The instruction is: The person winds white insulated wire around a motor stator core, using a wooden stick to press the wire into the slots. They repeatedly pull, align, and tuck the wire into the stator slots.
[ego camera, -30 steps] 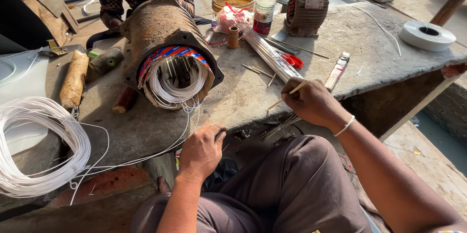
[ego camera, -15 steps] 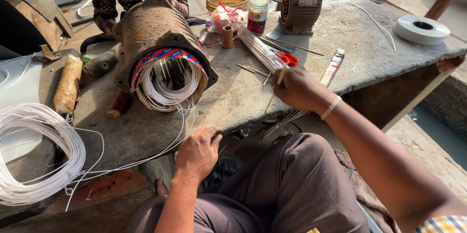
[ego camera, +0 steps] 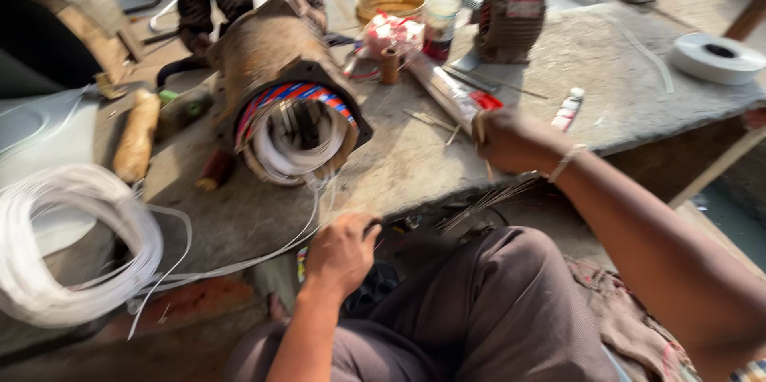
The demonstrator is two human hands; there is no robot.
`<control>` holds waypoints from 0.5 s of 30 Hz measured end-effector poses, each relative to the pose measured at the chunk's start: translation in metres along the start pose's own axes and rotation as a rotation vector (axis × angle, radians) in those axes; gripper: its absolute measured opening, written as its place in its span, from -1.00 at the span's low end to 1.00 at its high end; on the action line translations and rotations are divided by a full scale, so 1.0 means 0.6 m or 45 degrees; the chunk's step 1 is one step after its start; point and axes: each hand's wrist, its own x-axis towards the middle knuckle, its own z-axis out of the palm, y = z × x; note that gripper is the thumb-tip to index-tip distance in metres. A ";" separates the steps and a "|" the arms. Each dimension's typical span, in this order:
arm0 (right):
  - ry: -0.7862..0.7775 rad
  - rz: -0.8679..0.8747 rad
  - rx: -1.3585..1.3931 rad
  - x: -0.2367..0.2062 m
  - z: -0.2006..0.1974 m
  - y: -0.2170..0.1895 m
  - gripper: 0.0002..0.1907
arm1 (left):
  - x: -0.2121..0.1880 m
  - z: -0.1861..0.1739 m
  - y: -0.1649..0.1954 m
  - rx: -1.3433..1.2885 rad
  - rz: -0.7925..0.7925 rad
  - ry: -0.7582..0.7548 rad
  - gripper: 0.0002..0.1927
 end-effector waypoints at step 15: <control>-0.034 -0.105 2.876 -0.045 0.319 -0.015 -0.82 | 0.025 0.029 0.014 -0.627 -0.314 0.185 -0.82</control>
